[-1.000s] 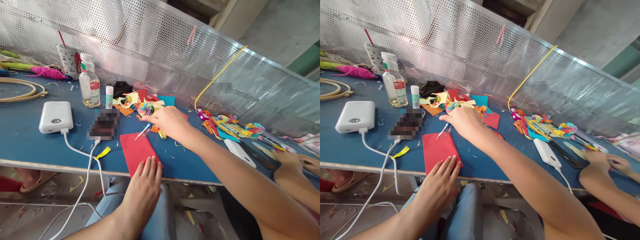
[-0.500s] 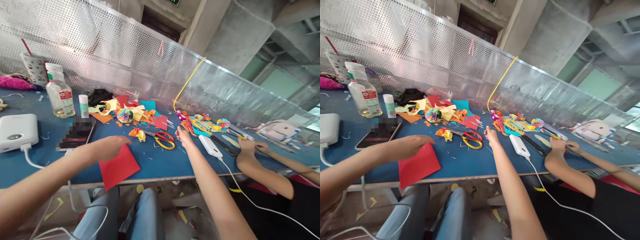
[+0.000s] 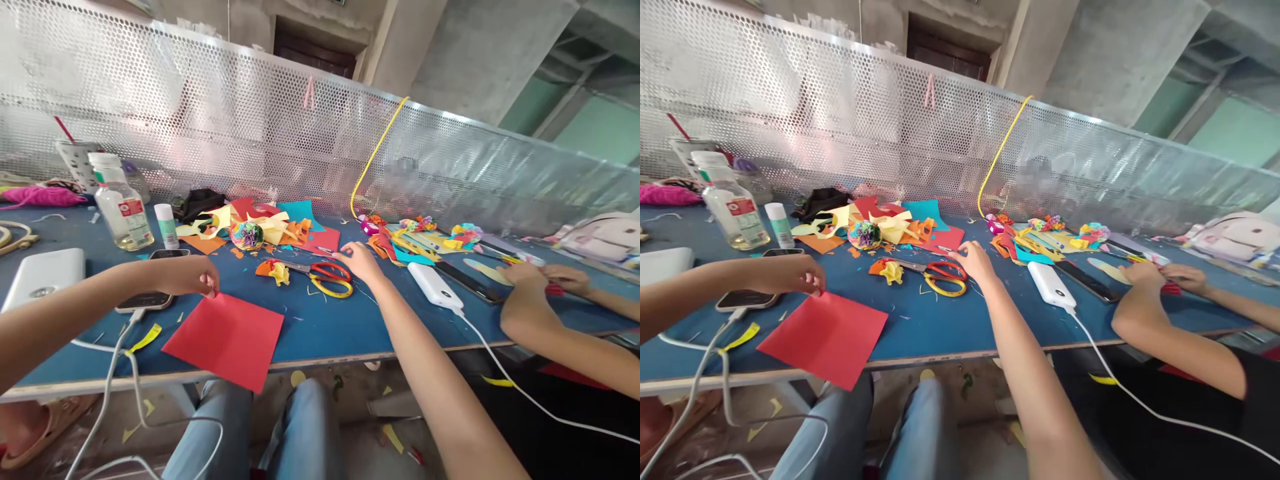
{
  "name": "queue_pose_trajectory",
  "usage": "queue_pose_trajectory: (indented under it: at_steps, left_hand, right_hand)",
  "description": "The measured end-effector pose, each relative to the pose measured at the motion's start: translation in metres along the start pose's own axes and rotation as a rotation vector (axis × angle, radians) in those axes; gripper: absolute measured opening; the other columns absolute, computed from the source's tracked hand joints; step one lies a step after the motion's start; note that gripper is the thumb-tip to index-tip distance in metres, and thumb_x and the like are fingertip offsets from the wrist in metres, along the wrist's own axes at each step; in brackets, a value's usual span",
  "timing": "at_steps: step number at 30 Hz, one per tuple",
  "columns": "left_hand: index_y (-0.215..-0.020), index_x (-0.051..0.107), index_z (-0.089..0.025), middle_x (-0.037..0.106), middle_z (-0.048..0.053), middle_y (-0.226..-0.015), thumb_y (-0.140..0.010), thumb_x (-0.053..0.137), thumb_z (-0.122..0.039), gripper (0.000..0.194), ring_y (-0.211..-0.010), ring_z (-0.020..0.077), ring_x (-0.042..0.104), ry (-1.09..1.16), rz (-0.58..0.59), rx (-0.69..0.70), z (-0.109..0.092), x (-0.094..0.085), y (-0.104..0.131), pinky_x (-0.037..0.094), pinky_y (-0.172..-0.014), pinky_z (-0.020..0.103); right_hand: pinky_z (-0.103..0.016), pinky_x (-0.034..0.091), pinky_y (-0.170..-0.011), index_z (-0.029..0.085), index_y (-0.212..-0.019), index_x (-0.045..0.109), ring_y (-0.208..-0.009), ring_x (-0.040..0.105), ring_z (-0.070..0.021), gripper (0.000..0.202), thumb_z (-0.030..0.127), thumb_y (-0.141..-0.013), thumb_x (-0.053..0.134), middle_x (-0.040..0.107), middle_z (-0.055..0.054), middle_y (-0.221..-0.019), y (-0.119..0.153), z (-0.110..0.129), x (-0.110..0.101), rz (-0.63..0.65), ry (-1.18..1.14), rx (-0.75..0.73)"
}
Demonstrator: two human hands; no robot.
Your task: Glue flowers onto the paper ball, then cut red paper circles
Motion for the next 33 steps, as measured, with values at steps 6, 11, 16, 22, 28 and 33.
queue_pose_trajectory:
  at_steps: [6,11,16,22,28,33]
  left_hand:
    - [-0.067,0.061,-0.010,0.060,-0.006,-0.056,-0.075,0.053,-0.017,0.013,-0.051,0.0056,0.055,0.320,0.165,-0.105,-0.005,0.000,0.025,0.042,-0.049,0.012]
    - [-0.080,0.053,-0.015,0.063,-0.002,-0.067,-0.078,0.054,-0.028,0.013,-0.067,0.0106,0.064,0.627,0.027,-0.236,-0.017,0.026,0.057,0.047,-0.052,0.015]
    - [-0.095,0.053,-0.017,0.066,0.002,-0.080,-0.066,0.071,-0.021,0.035,-0.074,0.0140,0.066,1.015,-0.026,-0.387,-0.033,0.052,0.082,0.051,-0.054,0.017]
    - [-0.095,0.063,-0.018,0.066,0.003,-0.086,-0.069,0.071,-0.026,0.029,-0.070,0.0114,0.059,1.100,-0.039,-0.333,-0.041,0.060,0.094,0.050,-0.053,0.016]
    - [-0.085,0.065,-0.017,0.067,0.000,-0.076,-0.075,0.065,-0.034,0.020,-0.068,0.0111,0.060,1.148,-0.202,-0.312,-0.036,0.069,0.097,0.050,-0.062,0.018]
    - [-0.104,0.055,-0.019,0.065,-0.002,-0.061,-0.079,0.057,-0.042,0.034,-0.048,0.0109,0.057,1.005,-0.294,-0.239,-0.050,0.079,0.097,0.045,-0.043,0.018]
  right_hand:
    - [-0.024,0.042,-0.074,0.021,-0.092,0.066,-0.089,0.059,-0.0177,0.024,0.039,-0.077,0.062,0.063,-0.004,-0.096,0.036,0.015,0.003,0.234,0.087,-0.279]
    - [-0.026,0.043,-0.070,0.018,-0.089,0.063,-0.088,0.061,-0.0217,0.022,0.038,-0.081,0.058,0.064,-0.008,-0.094,0.041,0.029,0.002,0.258,0.213,-0.283]
    - [-0.035,0.043,-0.070,0.011,-0.091,0.058,-0.086,0.062,-0.0316,0.017,0.025,-0.083,0.053,0.065,-0.019,-0.091,0.064,0.039,-0.011,0.205,0.332,-0.200]
    - [-0.038,0.045,-0.079,0.009,-0.111,0.049,-0.100,0.058,-0.0313,0.030,0.026,-0.088,0.041,0.061,-0.021,-0.106,0.111,0.010,-0.033,0.149,0.279,-0.091]
    - [-0.036,0.042,-0.093,0.020,-0.125,0.039,-0.113,0.052,-0.0238,0.045,0.045,-0.088,0.035,0.054,-0.012,-0.122,0.196,-0.004,-0.042,0.057,-0.227,0.042]
    - [-0.031,0.051,-0.076,0.028,-0.114,0.047,-0.085,0.063,-0.0205,0.038,0.046,-0.081,0.051,0.063,-0.006,-0.098,0.289,0.017,-0.009,0.056,-0.877,0.253]
Point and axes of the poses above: each hand's wrist, its own y-axis away from the middle knuckle, its own x-axis out of the palm, z = x × y, the point moved 2 cm from there along -y, towards the middle knuckle
